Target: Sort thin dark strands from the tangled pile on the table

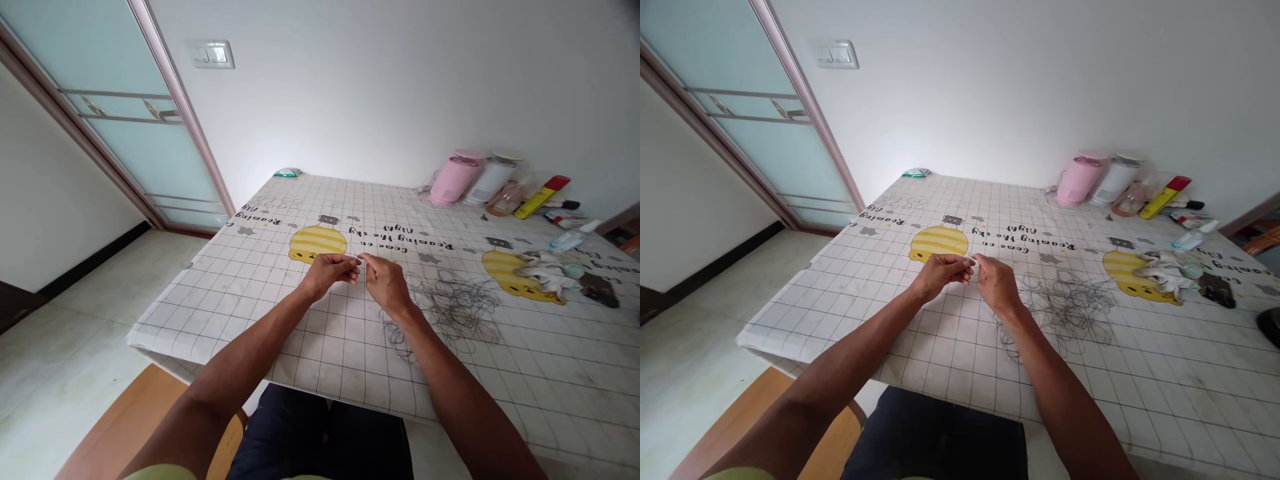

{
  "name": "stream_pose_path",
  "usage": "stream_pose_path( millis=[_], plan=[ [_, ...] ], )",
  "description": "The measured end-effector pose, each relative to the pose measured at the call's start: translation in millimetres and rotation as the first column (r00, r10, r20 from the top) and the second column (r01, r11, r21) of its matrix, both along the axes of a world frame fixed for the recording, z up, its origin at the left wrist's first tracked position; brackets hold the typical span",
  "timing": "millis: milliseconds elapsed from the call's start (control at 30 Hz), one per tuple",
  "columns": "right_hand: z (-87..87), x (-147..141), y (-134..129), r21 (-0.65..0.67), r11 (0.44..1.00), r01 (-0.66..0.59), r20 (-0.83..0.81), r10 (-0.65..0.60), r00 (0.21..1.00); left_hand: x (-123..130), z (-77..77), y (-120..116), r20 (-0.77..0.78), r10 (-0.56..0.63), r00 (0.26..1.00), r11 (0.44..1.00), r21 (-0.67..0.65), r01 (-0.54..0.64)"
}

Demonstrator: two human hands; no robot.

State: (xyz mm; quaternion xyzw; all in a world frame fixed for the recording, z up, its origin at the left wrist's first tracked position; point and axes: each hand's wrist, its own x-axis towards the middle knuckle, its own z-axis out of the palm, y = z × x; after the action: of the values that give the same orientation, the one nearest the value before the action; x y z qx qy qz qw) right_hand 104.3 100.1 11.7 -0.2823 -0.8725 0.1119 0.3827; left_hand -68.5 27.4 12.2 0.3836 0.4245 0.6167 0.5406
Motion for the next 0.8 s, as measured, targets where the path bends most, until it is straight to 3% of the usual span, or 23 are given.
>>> stream_pose_path(
  millis=[167, 500, 633, 800],
  plan=[
    [-2.4, -1, 1, -0.024, 0.999, 0.026, 0.076, -0.025, 0.997, 4, -1.6, 1, 0.002, 0.045, 0.999, 0.999, -0.004, -0.045],
    [-9.5, 0, 4, -0.038, 0.998, 0.056, 0.014, -0.055, 0.998, 10, -0.5, -2, 0.117, 0.051, 0.992, 0.997, -0.058, -0.044],
    [-5.9, 0, 4, -0.053, 0.997, 0.052, -0.010, -0.053, 0.999, 11, -0.3, -2, 0.143, 0.113, 0.983, 0.993, -0.049, -0.107],
    [0.9, -3, -2, -0.163, 0.986, 0.032, -0.090, -0.047, 0.995, 9, 0.7, 0, 0.106, 0.198, 0.974, 0.980, 0.005, -0.200]
  ],
)
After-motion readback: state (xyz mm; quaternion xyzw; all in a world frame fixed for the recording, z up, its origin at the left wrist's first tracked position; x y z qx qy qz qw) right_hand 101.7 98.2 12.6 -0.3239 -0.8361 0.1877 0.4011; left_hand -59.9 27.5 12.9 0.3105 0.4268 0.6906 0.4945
